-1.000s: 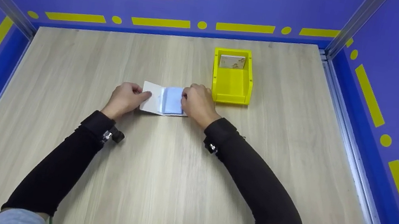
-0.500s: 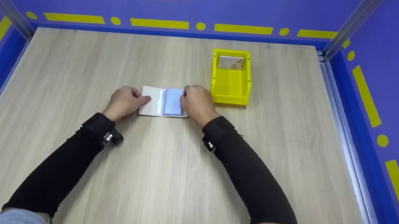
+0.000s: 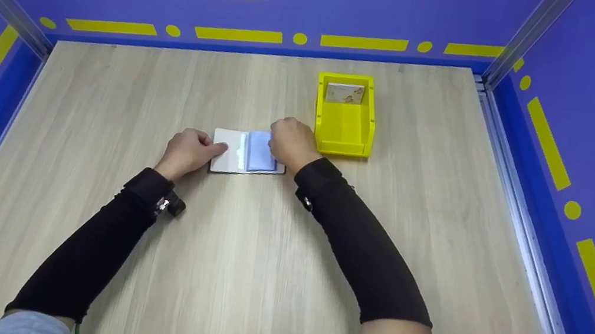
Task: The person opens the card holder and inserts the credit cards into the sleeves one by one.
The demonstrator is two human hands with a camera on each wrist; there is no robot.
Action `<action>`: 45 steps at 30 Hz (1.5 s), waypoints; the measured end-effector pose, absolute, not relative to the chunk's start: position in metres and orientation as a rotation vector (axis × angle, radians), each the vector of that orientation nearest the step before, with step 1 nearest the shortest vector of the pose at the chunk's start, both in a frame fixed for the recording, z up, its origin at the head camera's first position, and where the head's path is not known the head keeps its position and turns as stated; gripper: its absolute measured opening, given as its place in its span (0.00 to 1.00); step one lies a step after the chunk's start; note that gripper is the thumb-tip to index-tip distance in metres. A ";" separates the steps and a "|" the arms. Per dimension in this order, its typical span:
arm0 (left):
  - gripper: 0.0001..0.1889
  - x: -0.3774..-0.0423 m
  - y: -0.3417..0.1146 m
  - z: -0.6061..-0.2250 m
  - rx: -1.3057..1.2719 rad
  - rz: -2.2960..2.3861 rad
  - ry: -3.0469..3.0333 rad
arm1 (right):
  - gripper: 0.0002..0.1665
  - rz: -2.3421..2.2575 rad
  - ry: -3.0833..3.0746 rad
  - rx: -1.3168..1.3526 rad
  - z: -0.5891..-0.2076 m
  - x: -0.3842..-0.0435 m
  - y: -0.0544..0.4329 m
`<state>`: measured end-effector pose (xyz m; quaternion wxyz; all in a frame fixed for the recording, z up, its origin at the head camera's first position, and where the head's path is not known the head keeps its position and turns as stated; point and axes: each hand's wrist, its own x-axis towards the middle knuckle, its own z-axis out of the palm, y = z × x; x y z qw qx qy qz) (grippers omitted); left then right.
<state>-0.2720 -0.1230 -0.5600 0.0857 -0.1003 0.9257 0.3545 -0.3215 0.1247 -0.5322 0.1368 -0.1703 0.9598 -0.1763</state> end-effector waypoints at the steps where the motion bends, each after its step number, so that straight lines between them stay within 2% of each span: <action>1: 0.24 -0.272 -0.123 -0.560 -0.296 1.055 2.755 | 0.24 -0.506 2.769 -0.492 -0.532 -0.322 0.124; 10: 0.25 -0.273 -0.124 -0.559 -0.264 1.047 2.742 | 0.20 -0.568 2.798 -0.482 -0.533 -0.324 0.125; 16: 0.23 -0.274 -0.124 -0.559 -0.274 1.033 2.730 | 0.08 -0.684 2.817 -0.410 -0.533 -0.327 0.124; 23: 0.24 -0.274 -0.125 -0.554 -0.264 1.042 2.691 | 0.10 -0.826 2.715 -0.237 -0.531 -0.330 0.123; 33: 0.14 -0.273 -0.128 -0.547 -0.307 1.146 2.573 | 0.15 -1.071 2.585 -0.089 -0.521 -0.330 0.114; 40: 0.15 -0.273 -0.127 -0.546 -0.307 1.180 2.545 | 0.19 -1.219 2.502 -0.028 -0.516 -0.329 0.103; 45: 0.15 -0.272 -0.127 -0.546 -0.290 1.193 2.549 | 0.17 -1.261 2.487 0.014 -0.520 -0.331 0.094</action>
